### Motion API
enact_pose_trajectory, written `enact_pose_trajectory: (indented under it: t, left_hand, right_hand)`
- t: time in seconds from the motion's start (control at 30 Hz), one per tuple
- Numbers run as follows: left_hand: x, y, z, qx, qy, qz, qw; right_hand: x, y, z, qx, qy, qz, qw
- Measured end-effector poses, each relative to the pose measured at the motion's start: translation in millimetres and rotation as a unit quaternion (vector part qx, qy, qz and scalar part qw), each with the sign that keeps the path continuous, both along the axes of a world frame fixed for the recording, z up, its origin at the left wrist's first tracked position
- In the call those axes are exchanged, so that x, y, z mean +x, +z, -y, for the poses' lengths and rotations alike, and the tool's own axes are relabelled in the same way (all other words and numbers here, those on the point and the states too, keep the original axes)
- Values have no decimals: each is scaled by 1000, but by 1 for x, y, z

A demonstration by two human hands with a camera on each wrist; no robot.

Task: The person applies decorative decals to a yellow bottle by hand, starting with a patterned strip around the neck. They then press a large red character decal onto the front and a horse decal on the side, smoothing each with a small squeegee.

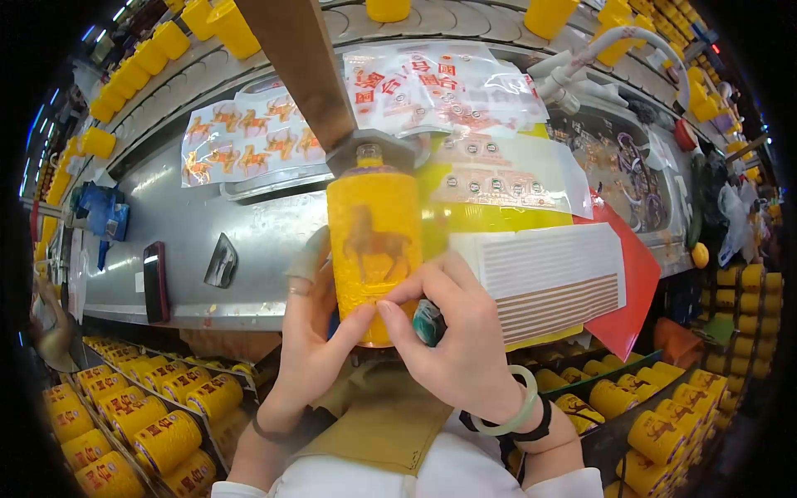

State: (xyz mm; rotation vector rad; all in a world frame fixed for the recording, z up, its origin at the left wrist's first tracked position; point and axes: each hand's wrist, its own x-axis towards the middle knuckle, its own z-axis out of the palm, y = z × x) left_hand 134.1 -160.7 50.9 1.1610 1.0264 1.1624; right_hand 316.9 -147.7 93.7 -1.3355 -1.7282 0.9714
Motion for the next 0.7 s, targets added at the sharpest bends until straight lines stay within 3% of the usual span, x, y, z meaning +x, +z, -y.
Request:
enact_pose_trajectory:
  t: [0.17,0.23,0.7]
  left_hand:
    - [2,5,-4,-28,-1,-8,1000]
    - [1,4,-5,-31,5,2,1000]
    - [0,4,-6,-64,-7,92,994]
  right_hand:
    - [3,-12,3,-36,-39,-45,998]
    - [10,-16,3,-206,-66,-200,956]
    - [20,-31,1,-249,-13,-250,936]
